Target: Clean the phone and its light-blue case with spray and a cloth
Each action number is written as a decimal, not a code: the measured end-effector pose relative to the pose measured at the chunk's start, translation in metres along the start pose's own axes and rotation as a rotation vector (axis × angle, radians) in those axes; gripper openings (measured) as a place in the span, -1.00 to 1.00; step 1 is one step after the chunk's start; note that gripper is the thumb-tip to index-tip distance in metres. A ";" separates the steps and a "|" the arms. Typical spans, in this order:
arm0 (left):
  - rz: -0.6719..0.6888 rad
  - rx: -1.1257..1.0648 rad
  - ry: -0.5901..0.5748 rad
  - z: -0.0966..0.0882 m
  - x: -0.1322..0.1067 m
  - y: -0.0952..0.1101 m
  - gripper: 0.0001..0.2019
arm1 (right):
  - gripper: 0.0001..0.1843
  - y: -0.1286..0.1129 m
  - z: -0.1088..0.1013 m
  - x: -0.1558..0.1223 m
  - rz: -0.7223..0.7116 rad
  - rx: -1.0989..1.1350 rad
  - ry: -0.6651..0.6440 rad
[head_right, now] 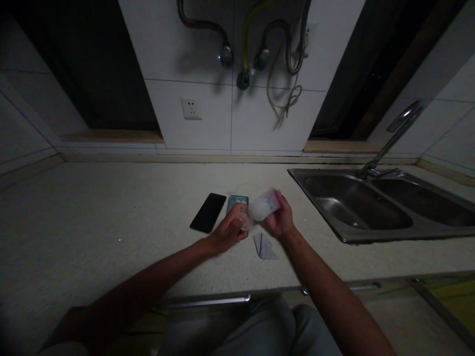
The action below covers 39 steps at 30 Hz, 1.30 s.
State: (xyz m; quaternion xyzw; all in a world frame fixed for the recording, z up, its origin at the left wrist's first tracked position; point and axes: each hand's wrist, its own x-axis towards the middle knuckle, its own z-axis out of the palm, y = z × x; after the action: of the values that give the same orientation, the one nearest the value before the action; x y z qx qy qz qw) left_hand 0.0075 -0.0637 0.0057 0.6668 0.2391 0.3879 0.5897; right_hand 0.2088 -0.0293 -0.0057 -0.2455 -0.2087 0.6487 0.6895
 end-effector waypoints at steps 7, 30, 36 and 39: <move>0.033 0.109 -0.020 0.005 0.003 0.007 -0.40 | -0.79 -0.004 0.001 0.002 -0.040 0.047 0.063; 0.571 1.243 -0.369 0.013 -0.005 -0.015 -0.83 | -0.82 -0.015 -0.015 0.015 -0.268 0.248 0.245; 0.389 0.704 -0.118 0.016 -0.003 -0.003 -0.83 | -0.80 -0.013 -0.016 0.015 -0.256 0.203 0.204; 0.040 0.097 0.115 0.016 0.004 0.002 -0.81 | -0.81 -0.015 -0.014 0.014 -0.242 0.217 0.235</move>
State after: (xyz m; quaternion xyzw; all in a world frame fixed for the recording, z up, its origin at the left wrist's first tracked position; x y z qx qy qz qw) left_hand 0.0224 -0.0707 0.0082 0.6759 0.2778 0.4250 0.5342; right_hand 0.2301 -0.0172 -0.0077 -0.2170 -0.0838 0.5464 0.8045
